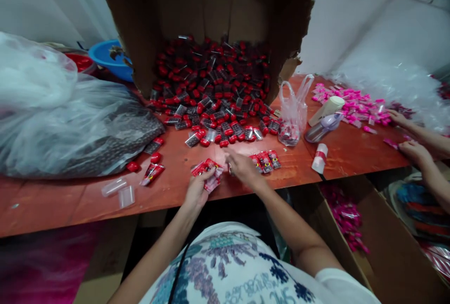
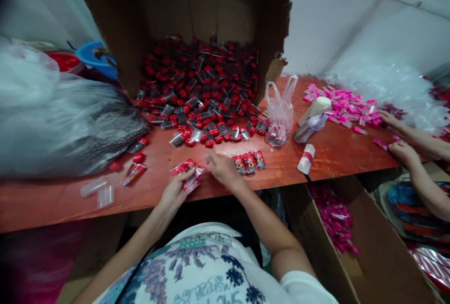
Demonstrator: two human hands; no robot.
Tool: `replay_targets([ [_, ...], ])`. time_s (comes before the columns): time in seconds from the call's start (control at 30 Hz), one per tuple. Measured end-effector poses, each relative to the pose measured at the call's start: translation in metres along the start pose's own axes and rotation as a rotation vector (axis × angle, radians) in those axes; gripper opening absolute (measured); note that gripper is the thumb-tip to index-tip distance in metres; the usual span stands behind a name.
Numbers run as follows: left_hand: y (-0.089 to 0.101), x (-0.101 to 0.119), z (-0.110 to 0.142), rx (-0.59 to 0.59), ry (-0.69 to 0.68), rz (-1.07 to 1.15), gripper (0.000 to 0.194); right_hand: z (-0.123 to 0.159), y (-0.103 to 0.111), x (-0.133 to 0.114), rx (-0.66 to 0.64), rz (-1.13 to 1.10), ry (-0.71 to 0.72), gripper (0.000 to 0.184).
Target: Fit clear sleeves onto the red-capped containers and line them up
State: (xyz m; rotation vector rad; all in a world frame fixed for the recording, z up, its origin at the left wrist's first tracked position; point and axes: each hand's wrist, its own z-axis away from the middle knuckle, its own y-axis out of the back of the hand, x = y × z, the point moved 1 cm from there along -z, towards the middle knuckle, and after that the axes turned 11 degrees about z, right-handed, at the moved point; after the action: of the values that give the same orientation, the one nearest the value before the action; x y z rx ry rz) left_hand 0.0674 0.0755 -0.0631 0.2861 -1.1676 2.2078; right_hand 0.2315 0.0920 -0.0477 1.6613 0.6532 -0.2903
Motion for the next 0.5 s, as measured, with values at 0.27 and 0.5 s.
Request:
replay_targets([
  [0.27,0.002,0.008,0.002,0.029,0.062,0.089,0.015,-0.067,0.024,0.082,0.048,0.47,-0.535,0.053],
  [0.5,0.006,0.011,0.001,0.065,0.136,0.127,0.018,-0.053,0.025,0.078,0.055,0.54,-0.459,0.049],
])
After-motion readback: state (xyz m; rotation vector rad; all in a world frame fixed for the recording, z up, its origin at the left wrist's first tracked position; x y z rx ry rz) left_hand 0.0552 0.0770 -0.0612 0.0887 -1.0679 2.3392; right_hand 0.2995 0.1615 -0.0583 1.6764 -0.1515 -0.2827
